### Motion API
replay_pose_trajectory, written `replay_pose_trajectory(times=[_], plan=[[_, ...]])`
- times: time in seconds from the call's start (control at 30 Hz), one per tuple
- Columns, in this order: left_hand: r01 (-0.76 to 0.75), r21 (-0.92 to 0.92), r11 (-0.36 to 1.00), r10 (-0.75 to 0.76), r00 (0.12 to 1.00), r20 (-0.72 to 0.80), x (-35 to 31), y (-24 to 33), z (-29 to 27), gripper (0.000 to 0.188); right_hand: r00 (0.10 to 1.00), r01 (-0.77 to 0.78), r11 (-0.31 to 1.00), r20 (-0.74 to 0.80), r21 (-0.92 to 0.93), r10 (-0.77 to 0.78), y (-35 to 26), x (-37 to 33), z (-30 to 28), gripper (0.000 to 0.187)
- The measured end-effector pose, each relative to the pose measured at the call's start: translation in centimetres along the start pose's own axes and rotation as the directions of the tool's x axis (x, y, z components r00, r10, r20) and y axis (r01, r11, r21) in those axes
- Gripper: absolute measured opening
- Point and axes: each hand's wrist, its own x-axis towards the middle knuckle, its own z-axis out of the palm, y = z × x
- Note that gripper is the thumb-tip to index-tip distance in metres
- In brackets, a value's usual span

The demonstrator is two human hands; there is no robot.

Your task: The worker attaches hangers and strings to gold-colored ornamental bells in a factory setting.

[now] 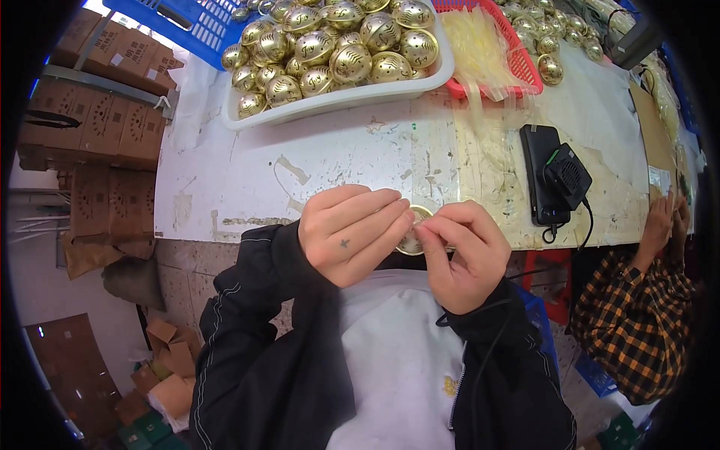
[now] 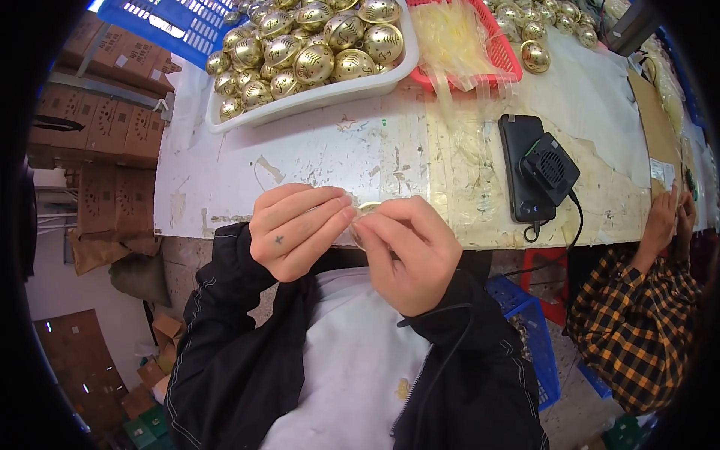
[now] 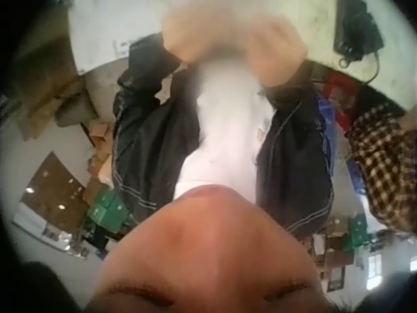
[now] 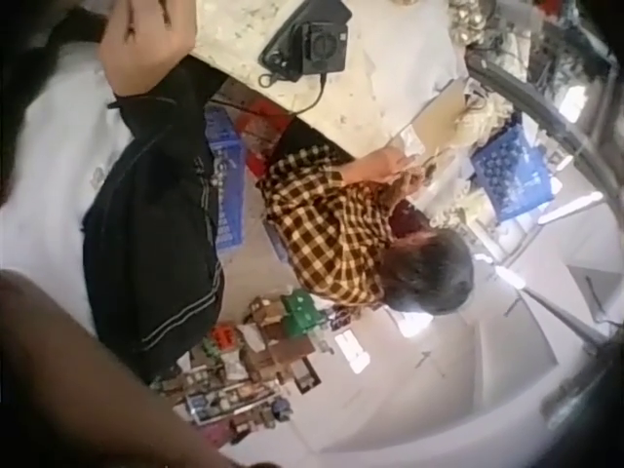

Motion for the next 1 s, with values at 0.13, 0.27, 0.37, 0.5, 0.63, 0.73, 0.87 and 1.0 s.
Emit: replay_pose_trajectory(times=[0.13, 0.27, 0.37, 0.5, 0.63, 0.73, 0.87, 1.0], plan=[[-0.014, -0.073, 0.997, 0.015, 1.0, 0.015, -0.4, -0.1, -0.4, 0.029, 0.995, 0.098, 0.995, 0.035, -0.033, -0.097, 1.0, 0.2, -0.7, 0.013], [-0.054, -0.133, 0.99, 0.055, 0.999, 0.002, -0.6, 0.3, -0.7, 0.026, 0.998, 0.014, 0.995, 0.061, 0.098, -0.02, 1.2, 1.1, -1.3, 0.014], [0.042, -0.174, 0.984, -0.046, 0.999, -0.018, -1.0, 0.3, -1.0, 0.026, 0.991, 0.01, 0.99, 0.129, 0.141, -0.029, 1.3, 1.2, -1.6, 0.015], [0.243, -0.211, 0.947, -0.259, 0.964, -0.051, -0.9, 0.9, -0.7, 0.025, 0.986, 0.021, 0.982, 0.158, 0.186, -0.051, 1.2, 0.9, -1.2, 0.013], [0.675, -0.446, 0.588, -0.678, 0.712, 0.183, -0.6, 1.7, -0.9, 0.015, 0.994, -0.011, 0.99, 0.107, 0.143, -0.004, 1.1, 0.8, -0.9, 0.013], [0.747, -0.591, 0.303, -0.81, 0.529, 0.253, -0.5, 2.1, -0.7, 0.008, 0.998, -0.004, 0.989, 0.065, 0.149, -0.006, 1.4, 0.7, -0.6, 0.013], [0.713, -0.701, -0.016, -0.867, 0.34, 0.366, -0.1, 2.3, -0.6, 0.01, 0.999, 0.003, 0.988, 0.042, 0.157, -0.009, 1.5, 0.7, -0.4, 0.013], [0.689, -0.725, 0.01, -0.866, 0.369, 0.338, 0.0, 2.3, -0.4, 0.008, 0.997, 0.046, 0.988, 0.054, 0.149, -0.055, 1.9, 0.4, -0.3, 0.017]])
